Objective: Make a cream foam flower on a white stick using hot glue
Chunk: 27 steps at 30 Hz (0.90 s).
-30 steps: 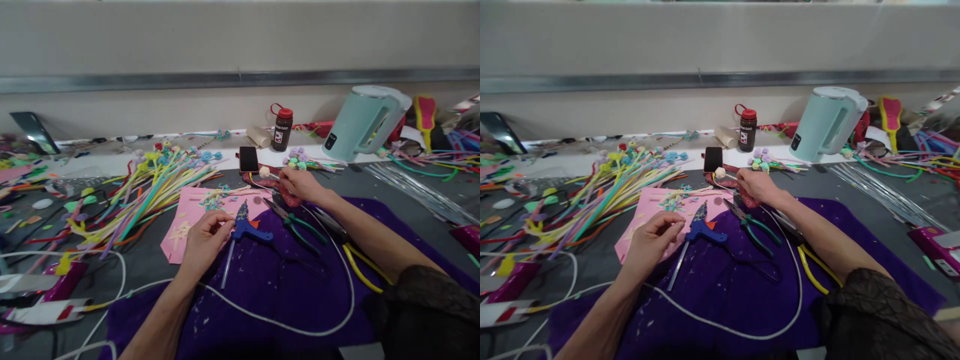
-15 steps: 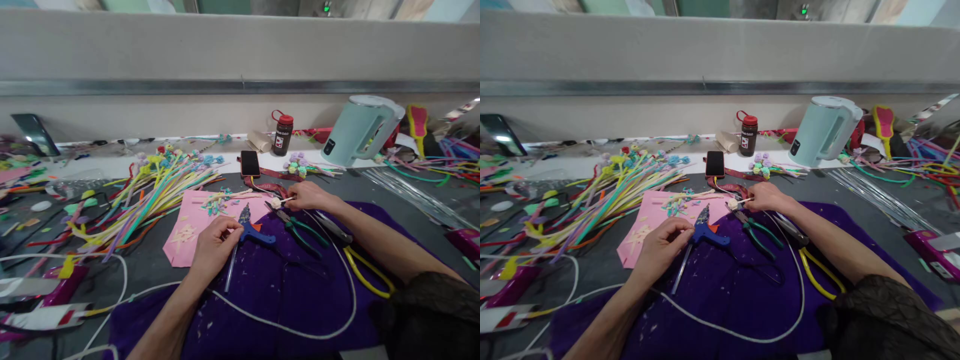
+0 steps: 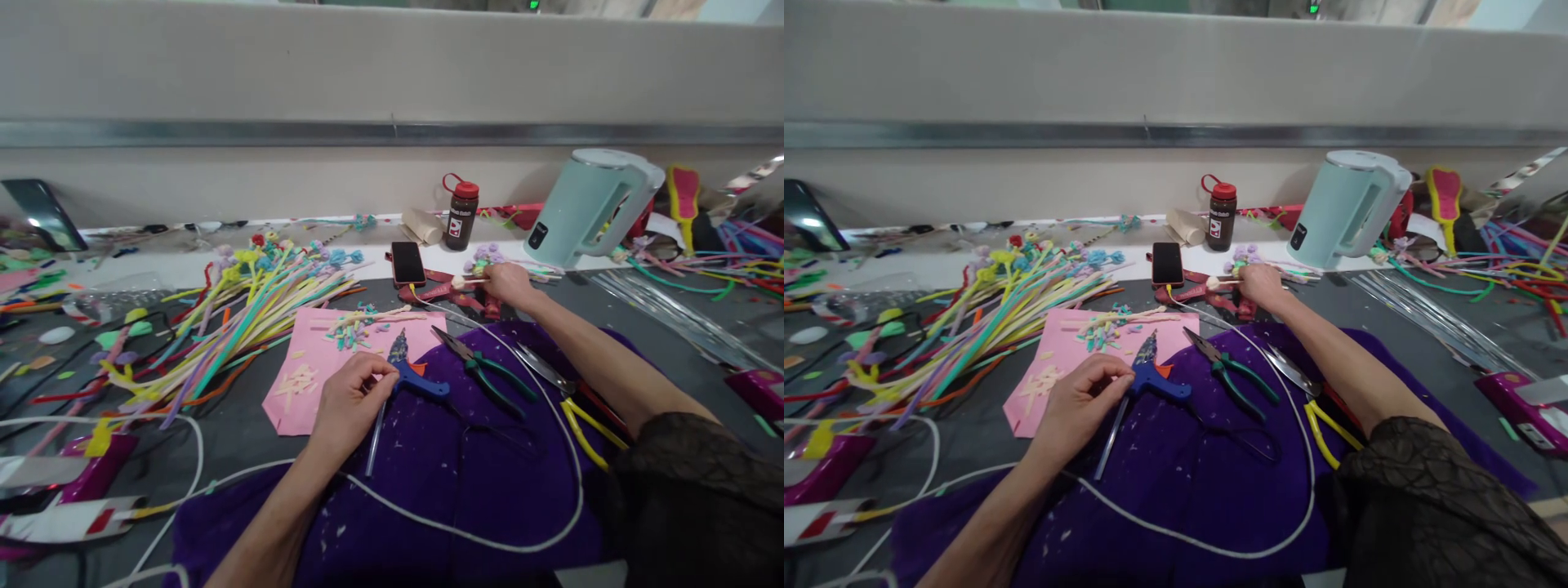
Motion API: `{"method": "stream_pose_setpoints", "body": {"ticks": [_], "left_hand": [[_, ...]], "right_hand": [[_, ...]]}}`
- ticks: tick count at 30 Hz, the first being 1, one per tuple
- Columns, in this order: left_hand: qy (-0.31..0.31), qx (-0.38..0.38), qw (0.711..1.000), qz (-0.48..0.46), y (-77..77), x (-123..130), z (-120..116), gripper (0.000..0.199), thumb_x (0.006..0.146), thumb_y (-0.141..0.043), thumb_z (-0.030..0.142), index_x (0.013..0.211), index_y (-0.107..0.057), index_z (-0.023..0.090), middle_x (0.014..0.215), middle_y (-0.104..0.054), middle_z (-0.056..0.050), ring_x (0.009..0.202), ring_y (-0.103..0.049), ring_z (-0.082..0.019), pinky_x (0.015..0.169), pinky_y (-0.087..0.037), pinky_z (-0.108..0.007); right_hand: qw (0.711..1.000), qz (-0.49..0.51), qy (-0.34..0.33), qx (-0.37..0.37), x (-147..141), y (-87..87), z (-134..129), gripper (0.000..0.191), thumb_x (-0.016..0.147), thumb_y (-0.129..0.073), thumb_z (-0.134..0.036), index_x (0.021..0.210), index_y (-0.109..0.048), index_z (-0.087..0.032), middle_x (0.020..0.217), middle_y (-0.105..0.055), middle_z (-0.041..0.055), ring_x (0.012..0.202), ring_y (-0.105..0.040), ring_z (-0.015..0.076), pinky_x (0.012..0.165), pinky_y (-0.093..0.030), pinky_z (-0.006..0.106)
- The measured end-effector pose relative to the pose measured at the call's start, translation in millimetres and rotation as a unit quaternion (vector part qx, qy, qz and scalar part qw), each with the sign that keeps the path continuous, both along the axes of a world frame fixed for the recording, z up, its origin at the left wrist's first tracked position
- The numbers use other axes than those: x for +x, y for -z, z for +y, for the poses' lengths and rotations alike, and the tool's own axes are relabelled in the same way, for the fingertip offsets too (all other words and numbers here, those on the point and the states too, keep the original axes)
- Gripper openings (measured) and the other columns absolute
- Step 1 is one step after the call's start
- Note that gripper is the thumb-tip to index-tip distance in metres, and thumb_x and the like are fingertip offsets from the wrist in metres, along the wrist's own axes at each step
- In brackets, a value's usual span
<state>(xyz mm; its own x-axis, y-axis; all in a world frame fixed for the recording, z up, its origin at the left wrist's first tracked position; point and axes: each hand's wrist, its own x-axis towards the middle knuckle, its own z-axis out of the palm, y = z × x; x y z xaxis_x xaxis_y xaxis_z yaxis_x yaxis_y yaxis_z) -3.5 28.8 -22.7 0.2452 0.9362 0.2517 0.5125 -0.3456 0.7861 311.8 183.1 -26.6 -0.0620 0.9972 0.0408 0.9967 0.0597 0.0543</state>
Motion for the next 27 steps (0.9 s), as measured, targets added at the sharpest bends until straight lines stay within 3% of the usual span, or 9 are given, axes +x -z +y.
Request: {"method": "stream_pose_setpoints", "body": {"ticks": [3,7,11,14,19,27], "left_hand": [[-0.004,-0.002,1.000,-0.002,-0.8,0,0,0.009,0.079,-0.054,0.025,0.078,-0.061,0.019,0.080,-0.061,-0.001,0.071,-0.054,-0.012,0.063,-0.042,-0.025],[-0.002,0.000,1.000,-0.008,-3.8,-1,0,0.009,0.079,-0.054,0.025,0.078,-0.061,0.019,0.080,-0.061,-0.001,0.071,-0.053,-0.012,0.064,-0.042,-0.025],[-0.003,0.011,1.000,-0.014,-6.5,0,-1,0.009,0.079,-0.054,0.025,0.078,-0.061,0.019,0.079,-0.061,-0.002,0.070,-0.053,-0.012,0.063,-0.042,-0.025],[-0.007,0.017,1.000,-0.013,-7.2,1,-2,0.008,0.078,-0.055,0.024,0.077,-0.061,0.019,0.079,-0.061,-0.002,0.068,-0.053,-0.012,0.060,-0.042,-0.024],[-0.010,0.031,0.999,-0.021,-6.3,0,-4,0.007,0.077,-0.055,0.021,0.075,-0.061,0.019,0.078,-0.061,-0.001,0.068,-0.054,-0.011,0.059,-0.042,-0.024],[0.012,0.031,0.999,0.006,-7.7,0,-4,0.007,0.077,-0.055,0.021,0.077,-0.062,0.019,0.078,-0.062,-0.002,0.070,-0.055,-0.012,0.060,-0.043,-0.024]], "right_hand": [[0.999,0.037,-0.022,0.010,1,4.3,4,0.029,0.076,-0.052,-0.028,0.100,-0.061,-0.016,0.088,-0.068,0.0098,0.082,-0.060,0.0241,0.061,-0.037,0.026],[0.993,0.085,-0.064,0.041,-3,2.0,-12,0.036,0.081,-0.047,-0.027,0.114,-0.051,-0.015,0.090,-0.067,0.0057,0.080,-0.059,0.0184,0.062,-0.037,0.024],[0.981,0.109,-0.157,0.030,-19,4.8,-34,0.026,0.079,-0.051,-0.036,0.098,-0.058,-0.019,0.086,-0.066,0.0026,0.075,-0.057,0.0159,0.061,-0.035,0.022],[0.975,0.099,-0.196,0.008,-30,15.6,-36,0.021,0.073,-0.059,-0.034,0.088,-0.060,-0.020,0.085,-0.065,0.0027,0.074,-0.057,0.0160,0.058,-0.033,0.022],[0.983,0.084,-0.165,0.019,-28,30.6,-17,0.015,0.077,-0.055,-0.027,0.087,-0.062,-0.020,0.087,-0.067,0.0034,0.078,-0.058,0.0170,0.059,-0.033,0.023],[0.992,0.058,-0.103,0.036,-16,32.3,8,0.024,0.082,-0.050,-0.037,0.089,-0.063,-0.018,0.085,-0.068,0.0065,0.076,-0.058,0.0187,0.058,-0.033,0.024]]}}
